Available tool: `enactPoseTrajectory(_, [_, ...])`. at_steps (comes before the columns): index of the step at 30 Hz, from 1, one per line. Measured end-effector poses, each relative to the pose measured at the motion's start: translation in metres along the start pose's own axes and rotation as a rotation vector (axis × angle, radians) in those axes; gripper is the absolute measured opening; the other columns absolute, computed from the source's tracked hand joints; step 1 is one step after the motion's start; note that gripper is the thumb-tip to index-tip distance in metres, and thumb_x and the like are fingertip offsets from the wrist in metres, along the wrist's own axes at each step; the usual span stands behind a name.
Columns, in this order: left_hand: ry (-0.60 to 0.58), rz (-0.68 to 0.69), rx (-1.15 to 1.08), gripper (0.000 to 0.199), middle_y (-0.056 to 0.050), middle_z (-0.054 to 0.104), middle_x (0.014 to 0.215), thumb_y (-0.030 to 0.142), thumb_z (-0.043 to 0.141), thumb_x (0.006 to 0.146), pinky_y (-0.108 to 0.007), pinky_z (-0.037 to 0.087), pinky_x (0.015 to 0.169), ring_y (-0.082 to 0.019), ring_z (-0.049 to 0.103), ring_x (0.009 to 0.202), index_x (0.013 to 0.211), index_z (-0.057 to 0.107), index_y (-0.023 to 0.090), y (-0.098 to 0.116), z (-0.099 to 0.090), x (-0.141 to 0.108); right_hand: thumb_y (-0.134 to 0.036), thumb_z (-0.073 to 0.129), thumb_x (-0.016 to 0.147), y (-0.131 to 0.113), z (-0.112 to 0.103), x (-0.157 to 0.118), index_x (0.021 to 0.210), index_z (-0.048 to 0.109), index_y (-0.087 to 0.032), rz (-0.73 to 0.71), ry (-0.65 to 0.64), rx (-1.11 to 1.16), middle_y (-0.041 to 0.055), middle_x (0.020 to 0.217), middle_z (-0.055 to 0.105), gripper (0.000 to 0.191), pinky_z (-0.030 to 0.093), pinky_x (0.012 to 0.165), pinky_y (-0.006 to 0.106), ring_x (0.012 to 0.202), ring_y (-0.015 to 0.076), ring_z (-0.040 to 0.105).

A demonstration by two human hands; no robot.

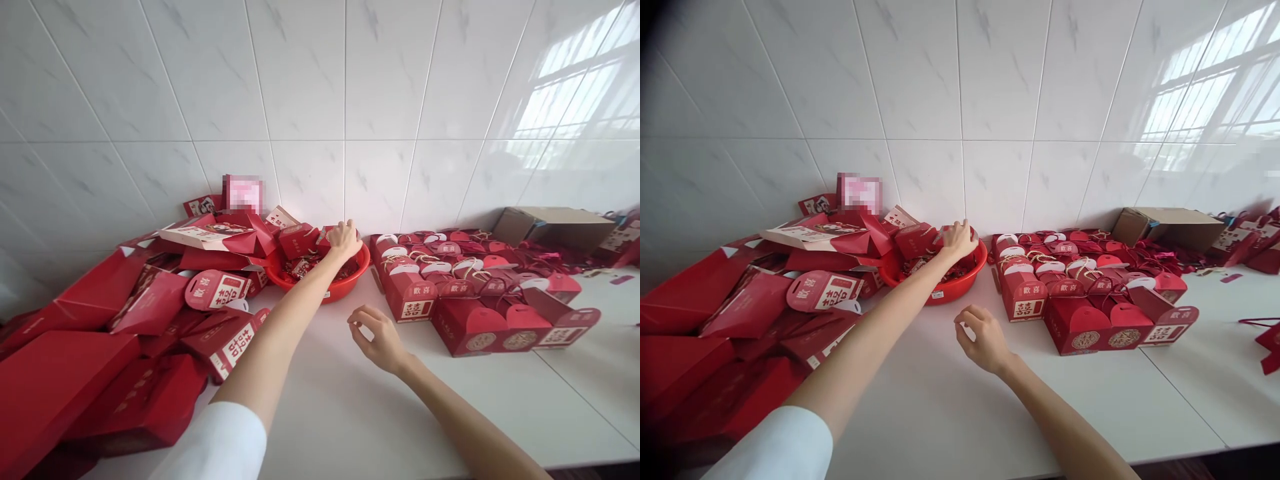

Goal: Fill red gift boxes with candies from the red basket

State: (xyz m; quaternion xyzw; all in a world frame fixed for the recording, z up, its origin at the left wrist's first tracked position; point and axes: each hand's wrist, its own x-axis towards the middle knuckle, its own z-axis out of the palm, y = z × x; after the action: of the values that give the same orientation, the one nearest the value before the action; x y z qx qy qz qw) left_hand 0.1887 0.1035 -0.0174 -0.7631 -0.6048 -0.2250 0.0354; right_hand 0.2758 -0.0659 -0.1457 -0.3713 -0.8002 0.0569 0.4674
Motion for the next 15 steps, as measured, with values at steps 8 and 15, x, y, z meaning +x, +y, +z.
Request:
enactPoseTrajectory(8, [0.249, 0.063, -0.245, 0.039, -0.005, 0.076, 0.104, 0.010, 0.042, 0.094, -0.028, 0.051, 0.076, -0.019, 0.070, 0.084, 0.124, 0.066, 0.020, -0.043, -0.064, -0.045, -0.028, 0.052, 0.097, -0.001, -0.022, 0.010, 0.115, 0.055, -0.025, 0.157, 0.232, 0.097, 0.0066, 0.102, 0.067, 0.018, 0.055, 0.073, 0.036, 0.077, 0.0190, 0.065])
enactPoseTrajectory(15, [0.190, 0.163, -0.609, 0.028, -0.002, 0.080, 0.090, 0.016, 0.051, 0.084, -0.025, 0.054, 0.072, -0.018, 0.072, 0.079, 0.085, 0.080, 0.018, -0.055, -0.079, -0.128, -0.044, 0.051, 0.098, -0.007, -0.038, 0.016, 0.116, 0.055, -0.025, 0.276, 0.510, 0.400, 0.0082, 0.117, 0.063, 0.027, 0.054, 0.076, 0.037, 0.079, 0.0177, 0.062])
